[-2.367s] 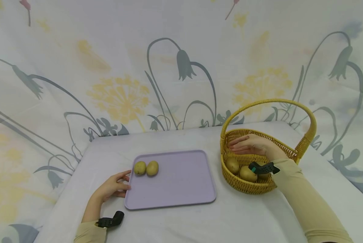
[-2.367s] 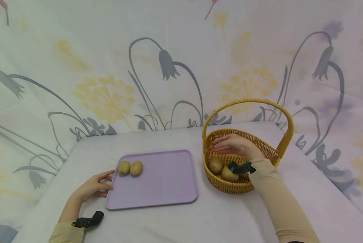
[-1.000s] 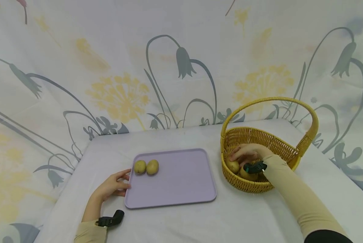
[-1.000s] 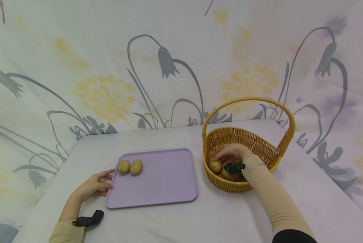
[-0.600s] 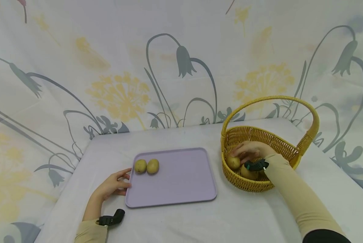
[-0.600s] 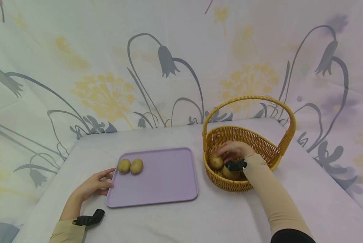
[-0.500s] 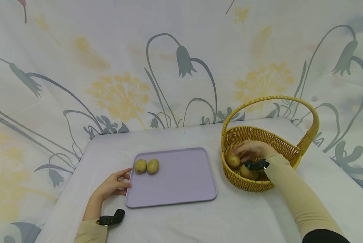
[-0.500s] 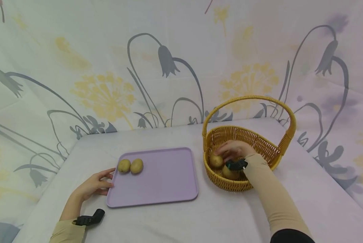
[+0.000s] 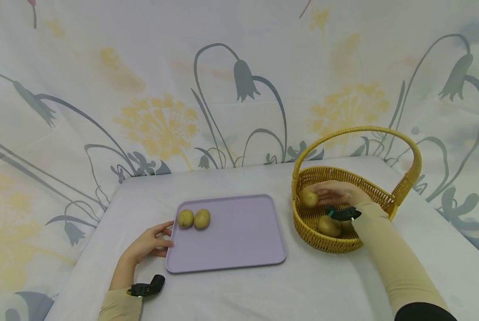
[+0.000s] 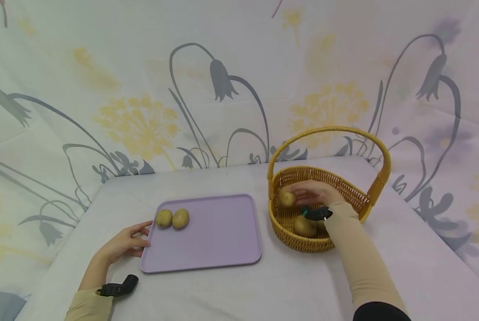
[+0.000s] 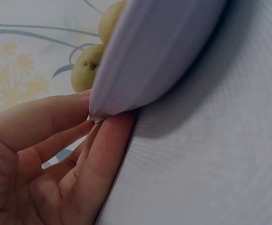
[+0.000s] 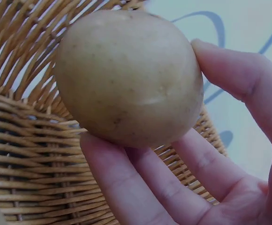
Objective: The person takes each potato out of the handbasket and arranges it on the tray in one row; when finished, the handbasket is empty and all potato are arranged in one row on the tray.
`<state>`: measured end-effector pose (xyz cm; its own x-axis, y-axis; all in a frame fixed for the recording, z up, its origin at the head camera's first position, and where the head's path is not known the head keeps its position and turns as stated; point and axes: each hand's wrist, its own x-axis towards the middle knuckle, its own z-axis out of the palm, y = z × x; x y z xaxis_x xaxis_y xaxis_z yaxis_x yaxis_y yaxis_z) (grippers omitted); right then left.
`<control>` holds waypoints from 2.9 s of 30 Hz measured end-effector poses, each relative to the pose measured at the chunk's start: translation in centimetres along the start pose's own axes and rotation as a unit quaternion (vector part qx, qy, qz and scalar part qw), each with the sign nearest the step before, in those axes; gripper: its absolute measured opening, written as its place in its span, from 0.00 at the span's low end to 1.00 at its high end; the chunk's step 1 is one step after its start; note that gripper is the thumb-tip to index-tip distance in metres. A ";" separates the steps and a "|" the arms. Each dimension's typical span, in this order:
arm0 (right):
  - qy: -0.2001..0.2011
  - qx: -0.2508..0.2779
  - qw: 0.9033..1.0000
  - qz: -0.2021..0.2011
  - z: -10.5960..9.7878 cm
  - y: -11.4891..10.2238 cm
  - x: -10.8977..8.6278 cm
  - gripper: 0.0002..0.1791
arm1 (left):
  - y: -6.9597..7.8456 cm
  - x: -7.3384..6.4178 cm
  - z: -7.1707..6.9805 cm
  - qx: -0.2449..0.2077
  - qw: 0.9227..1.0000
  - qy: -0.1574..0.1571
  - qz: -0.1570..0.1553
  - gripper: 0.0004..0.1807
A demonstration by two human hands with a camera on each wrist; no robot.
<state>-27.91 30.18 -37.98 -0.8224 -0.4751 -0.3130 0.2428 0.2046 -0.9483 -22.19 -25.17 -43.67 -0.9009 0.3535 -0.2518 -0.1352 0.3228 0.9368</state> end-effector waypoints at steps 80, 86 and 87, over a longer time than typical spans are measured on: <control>-0.068 0.064 0.995 -0.025 12.4 -5.7 -0.1 0.36 | -0.1 0.1 0.0 -0.005 1.000 0.008 -0.010 0.41; -0.061 0.069 0.996 -0.022 13.0 -5.6 0.7 0.34 | 0.0 0.2 -0.1 -0.004 1.000 0.009 -0.008 0.42; -0.057 0.069 0.996 -0.021 13.1 -5.5 0.9 0.34 | 0.1 0.2 -0.1 -0.003 1.000 0.009 -0.008 0.42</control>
<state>-23.26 17.44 -33.69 -0.7711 -0.5771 -0.2691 0.2843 0.0662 -0.9565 -22.39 -25.15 -43.64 -0.9060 0.3319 -0.2627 -0.1528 0.3222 0.9342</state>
